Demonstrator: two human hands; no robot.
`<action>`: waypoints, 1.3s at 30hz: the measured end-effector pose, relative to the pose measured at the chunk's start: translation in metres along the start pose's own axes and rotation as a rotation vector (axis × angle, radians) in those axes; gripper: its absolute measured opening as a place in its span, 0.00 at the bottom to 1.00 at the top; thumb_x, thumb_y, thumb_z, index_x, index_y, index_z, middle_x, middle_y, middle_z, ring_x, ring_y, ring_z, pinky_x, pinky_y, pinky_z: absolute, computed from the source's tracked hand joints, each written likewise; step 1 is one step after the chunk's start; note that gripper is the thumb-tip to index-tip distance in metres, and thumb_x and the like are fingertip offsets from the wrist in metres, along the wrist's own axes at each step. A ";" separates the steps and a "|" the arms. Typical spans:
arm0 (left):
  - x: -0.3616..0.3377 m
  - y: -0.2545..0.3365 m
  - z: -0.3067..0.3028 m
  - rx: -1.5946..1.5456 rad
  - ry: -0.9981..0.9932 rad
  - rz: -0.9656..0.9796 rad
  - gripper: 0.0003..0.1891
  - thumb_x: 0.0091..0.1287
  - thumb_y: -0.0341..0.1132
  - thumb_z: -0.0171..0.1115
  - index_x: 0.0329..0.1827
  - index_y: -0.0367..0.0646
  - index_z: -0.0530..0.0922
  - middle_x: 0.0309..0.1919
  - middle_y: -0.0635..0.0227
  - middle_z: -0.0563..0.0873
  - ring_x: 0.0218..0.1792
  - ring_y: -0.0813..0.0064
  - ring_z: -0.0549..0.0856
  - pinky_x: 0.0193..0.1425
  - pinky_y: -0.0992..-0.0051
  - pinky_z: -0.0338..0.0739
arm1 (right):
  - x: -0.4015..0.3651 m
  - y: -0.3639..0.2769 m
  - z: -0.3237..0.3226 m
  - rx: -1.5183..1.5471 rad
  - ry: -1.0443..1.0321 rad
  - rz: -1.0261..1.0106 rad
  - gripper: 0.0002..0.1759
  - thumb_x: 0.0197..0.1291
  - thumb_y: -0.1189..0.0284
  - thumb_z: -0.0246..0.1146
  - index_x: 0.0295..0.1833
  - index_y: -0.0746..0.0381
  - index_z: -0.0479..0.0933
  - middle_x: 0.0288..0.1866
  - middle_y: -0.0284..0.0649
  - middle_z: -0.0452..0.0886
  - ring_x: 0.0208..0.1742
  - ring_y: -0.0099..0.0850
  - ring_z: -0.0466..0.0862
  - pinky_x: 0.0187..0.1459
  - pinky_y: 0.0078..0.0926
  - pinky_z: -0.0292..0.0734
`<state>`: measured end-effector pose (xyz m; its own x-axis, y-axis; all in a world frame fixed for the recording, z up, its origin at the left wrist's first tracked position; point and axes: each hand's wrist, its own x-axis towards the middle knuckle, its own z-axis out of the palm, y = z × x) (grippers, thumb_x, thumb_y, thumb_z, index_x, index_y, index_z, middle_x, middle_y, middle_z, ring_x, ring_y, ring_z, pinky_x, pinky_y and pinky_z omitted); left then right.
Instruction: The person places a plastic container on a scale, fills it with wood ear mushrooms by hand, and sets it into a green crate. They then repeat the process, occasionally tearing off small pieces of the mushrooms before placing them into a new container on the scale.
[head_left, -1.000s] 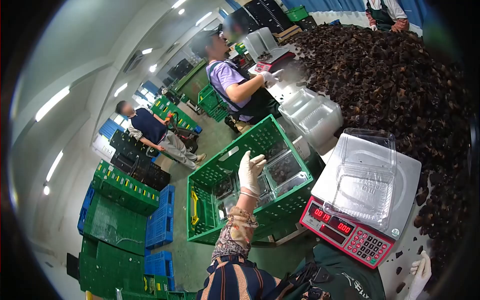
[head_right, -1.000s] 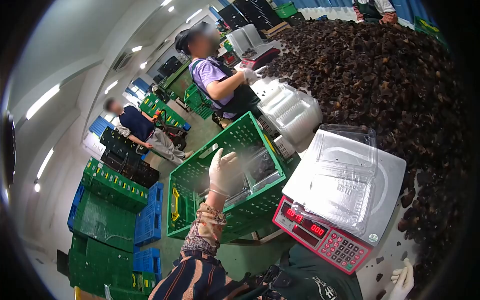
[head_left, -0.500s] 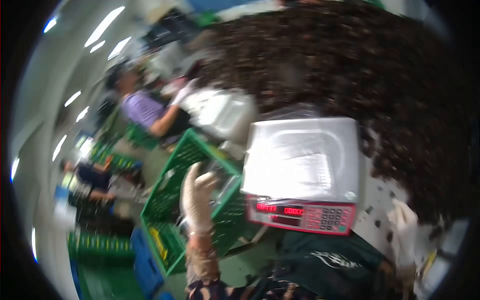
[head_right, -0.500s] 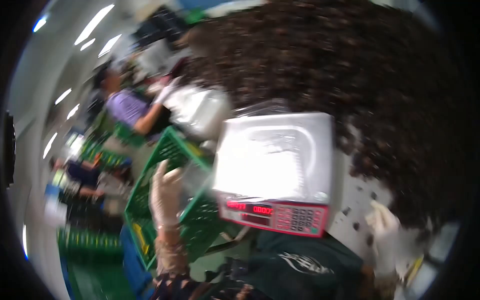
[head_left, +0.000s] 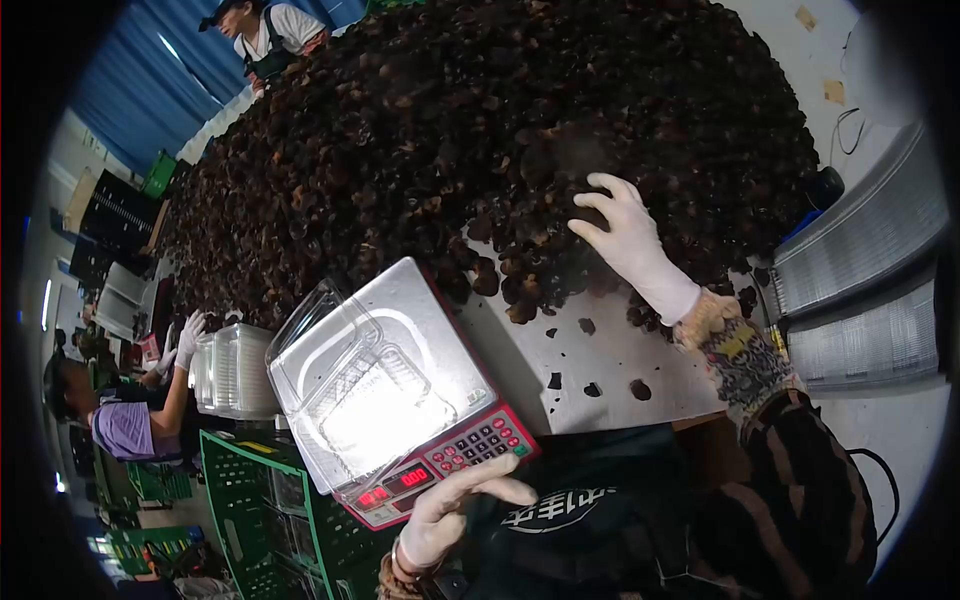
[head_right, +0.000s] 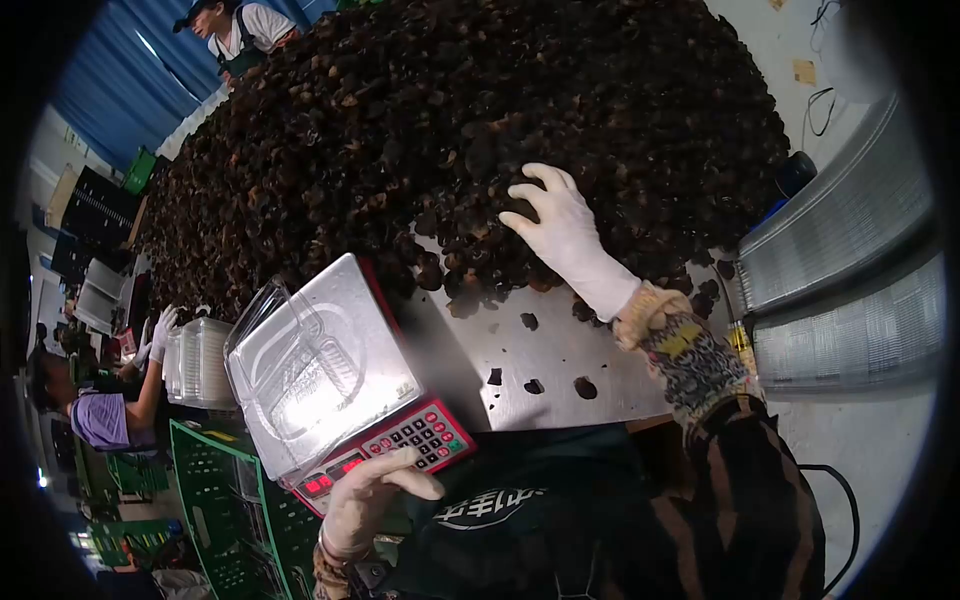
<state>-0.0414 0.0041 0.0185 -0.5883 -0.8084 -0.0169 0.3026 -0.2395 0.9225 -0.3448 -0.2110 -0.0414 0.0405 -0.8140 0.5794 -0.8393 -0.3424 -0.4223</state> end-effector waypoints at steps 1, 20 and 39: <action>0.007 -0.005 0.004 -0.099 -0.062 0.014 0.33 0.71 0.45 0.50 0.70 0.26 0.58 0.50 0.49 0.81 0.57 0.61 0.78 0.68 0.63 0.63 | 0.006 -0.002 0.009 -0.056 0.030 -0.063 0.13 0.51 0.68 0.68 0.43 0.59 0.81 0.59 0.40 0.73 0.61 0.39 0.72 0.58 0.33 0.71; 0.069 -0.093 0.021 -0.458 -0.057 -0.305 0.31 0.75 0.50 0.44 0.71 0.35 0.59 0.55 0.57 0.77 0.56 0.68 0.78 0.64 0.70 0.70 | -0.103 0.010 -0.027 1.413 -0.316 0.919 0.13 0.67 0.79 0.51 0.53 0.68 0.75 0.47 0.37 0.80 0.43 0.24 0.78 0.42 0.19 0.74; 0.072 -0.105 0.032 -0.792 0.174 -0.492 0.20 0.72 0.42 0.49 0.62 0.41 0.73 0.55 0.58 0.80 0.52 0.68 0.82 0.47 0.77 0.80 | -0.040 -0.008 -0.016 -0.057 -0.033 -0.005 0.10 0.50 0.75 0.66 0.41 0.63 0.80 0.53 0.39 0.77 0.55 0.39 0.76 0.52 0.33 0.74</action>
<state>-0.1397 -0.0115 -0.0673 -0.6848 -0.5730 -0.4501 0.5088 -0.8182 0.2675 -0.3484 -0.1684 -0.0502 0.0617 -0.8278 0.5576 -0.8686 -0.3197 -0.3786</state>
